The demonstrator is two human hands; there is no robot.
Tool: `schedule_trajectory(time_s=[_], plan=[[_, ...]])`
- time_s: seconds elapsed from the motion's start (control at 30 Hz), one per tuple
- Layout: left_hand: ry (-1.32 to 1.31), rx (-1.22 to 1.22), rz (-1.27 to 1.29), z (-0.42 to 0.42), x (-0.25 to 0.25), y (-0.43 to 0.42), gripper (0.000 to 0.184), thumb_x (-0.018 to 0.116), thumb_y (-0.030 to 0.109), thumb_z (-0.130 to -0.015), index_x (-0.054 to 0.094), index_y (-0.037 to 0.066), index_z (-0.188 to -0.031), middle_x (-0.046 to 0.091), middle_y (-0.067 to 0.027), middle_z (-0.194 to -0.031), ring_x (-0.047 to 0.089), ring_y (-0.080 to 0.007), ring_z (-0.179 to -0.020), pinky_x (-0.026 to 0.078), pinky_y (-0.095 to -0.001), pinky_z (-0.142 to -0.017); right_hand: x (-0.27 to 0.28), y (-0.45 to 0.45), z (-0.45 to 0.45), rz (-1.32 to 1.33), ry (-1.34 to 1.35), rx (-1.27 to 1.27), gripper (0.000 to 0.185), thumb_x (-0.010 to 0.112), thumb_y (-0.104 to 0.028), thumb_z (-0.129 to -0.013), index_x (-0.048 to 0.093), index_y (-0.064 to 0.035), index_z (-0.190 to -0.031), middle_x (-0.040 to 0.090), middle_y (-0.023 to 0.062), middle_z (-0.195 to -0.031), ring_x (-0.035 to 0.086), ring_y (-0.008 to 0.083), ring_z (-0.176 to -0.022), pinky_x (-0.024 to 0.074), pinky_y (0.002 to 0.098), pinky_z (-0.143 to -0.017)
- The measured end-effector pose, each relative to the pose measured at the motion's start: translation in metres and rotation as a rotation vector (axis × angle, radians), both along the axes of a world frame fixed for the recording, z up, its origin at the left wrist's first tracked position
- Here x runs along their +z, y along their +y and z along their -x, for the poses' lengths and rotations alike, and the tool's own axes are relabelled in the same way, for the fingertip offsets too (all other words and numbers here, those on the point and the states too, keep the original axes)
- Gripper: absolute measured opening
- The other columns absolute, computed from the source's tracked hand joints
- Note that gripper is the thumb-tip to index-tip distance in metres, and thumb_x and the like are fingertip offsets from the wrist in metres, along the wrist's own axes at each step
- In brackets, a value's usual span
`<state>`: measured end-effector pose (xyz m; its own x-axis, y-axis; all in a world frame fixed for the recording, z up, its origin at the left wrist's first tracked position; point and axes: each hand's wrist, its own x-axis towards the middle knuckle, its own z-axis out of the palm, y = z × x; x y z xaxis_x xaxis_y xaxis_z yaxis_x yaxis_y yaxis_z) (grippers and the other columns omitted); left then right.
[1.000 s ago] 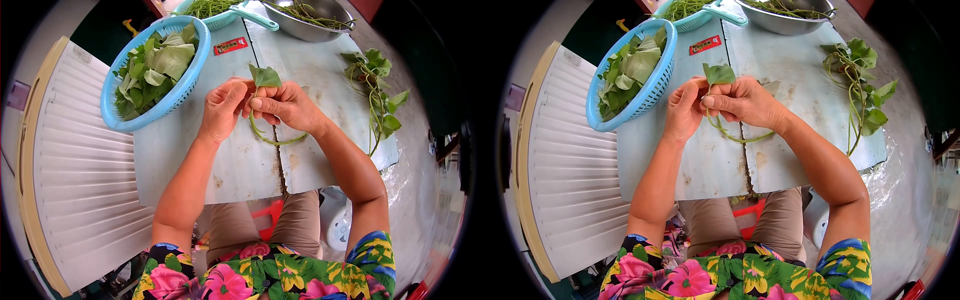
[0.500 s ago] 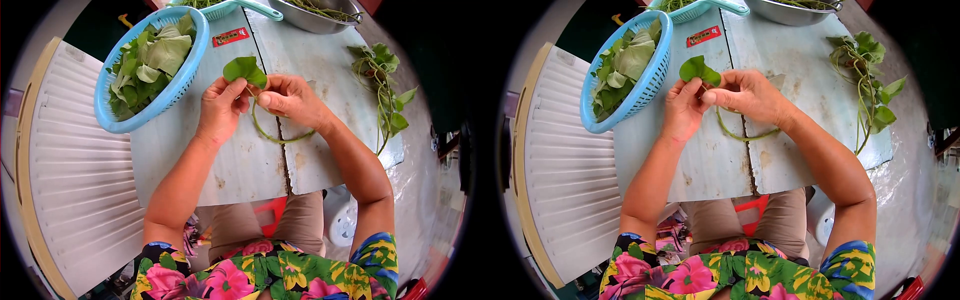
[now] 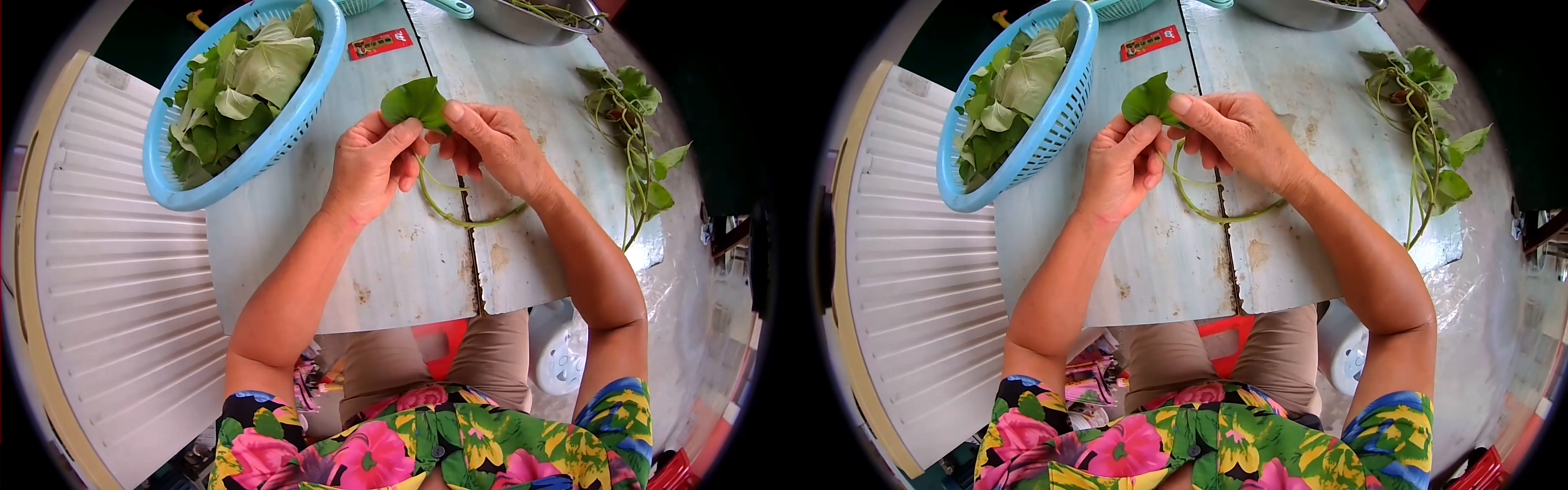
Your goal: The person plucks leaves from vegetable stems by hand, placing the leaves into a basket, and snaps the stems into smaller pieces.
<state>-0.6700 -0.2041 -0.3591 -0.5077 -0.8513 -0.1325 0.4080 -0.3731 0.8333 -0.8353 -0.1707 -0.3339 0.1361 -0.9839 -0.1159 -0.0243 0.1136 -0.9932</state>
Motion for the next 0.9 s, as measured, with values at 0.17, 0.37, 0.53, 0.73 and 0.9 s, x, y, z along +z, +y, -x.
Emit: schedule_trajectory(time_s=[0.17,0.37,0.53,0.73,0.9], plan=[[0.037,0.016,0.008,0.002,-0.004,0.0,0.012,0.055,0.014,-0.082,0.055,0.003,-0.086,0.057,-0.0076,-0.069,0.049,-0.0105,-0.045,0.038,-0.0214,-0.038,-0.006,-0.002,0.0,0.009,-0.055,0.037,0.026,0.054,-0.024,-0.084,0.056,-0.0024,-0.071,0.052,0.0003,-0.06,0.046,0.0044,-0.048,0.0361,0.0181,-0.041],[0.011,-0.011,-0.046,0.001,0.002,-0.001,0.012,0.052,0.016,-0.085,0.055,0.004,-0.083,0.056,-0.0059,-0.069,0.048,-0.0091,-0.046,0.037,-0.0204,-0.039,-0.007,-0.002,0.0,-0.016,-0.115,0.019,0.018,0.056,-0.019,-0.083,0.055,-0.0023,-0.075,0.051,-0.001,-0.062,0.046,0.0043,-0.05,0.037,0.0188,-0.041],[-0.012,-0.02,0.027,-0.001,-0.004,-0.002,0.012,0.055,0.013,-0.082,0.056,0.001,-0.083,0.058,-0.0069,-0.069,0.051,-0.0096,-0.05,0.041,-0.0215,-0.04,-0.007,-0.003,0.0,-0.026,-0.112,0.006,0.018,0.056,-0.019,-0.082,0.055,-0.0018,-0.077,0.051,-0.001,-0.064,0.047,0.0045,-0.051,0.0372,0.0189,-0.042],[-0.114,0.025,0.091,0.003,-0.001,0.002,0.01,0.058,0.011,-0.08,0.055,0.001,-0.08,0.056,-0.0062,-0.067,0.05,-0.0087,-0.047,0.041,-0.0213,-0.039,-0.002,-0.001,-0.003,0.053,-0.085,-0.021,0.02,0.061,-0.02,-0.079,0.055,-0.0009,-0.081,0.051,-0.0012,-0.063,0.045,0.0047,-0.05,0.0362,0.0184,-0.042],[-0.215,0.012,0.134,0.006,0.0,0.008,0.011,0.06,0.011,-0.078,0.054,0.001,-0.08,0.056,-0.0058,-0.065,0.049,-0.0081,-0.045,0.04,-0.0212,-0.038,-0.004,-0.001,-0.001,0.064,-0.107,-0.033,0.018,0.06,-0.019,-0.08,0.06,-0.0016,-0.085,0.055,-0.0012,-0.067,0.043,0.0041,-0.051,0.0356,0.0174,-0.044]])
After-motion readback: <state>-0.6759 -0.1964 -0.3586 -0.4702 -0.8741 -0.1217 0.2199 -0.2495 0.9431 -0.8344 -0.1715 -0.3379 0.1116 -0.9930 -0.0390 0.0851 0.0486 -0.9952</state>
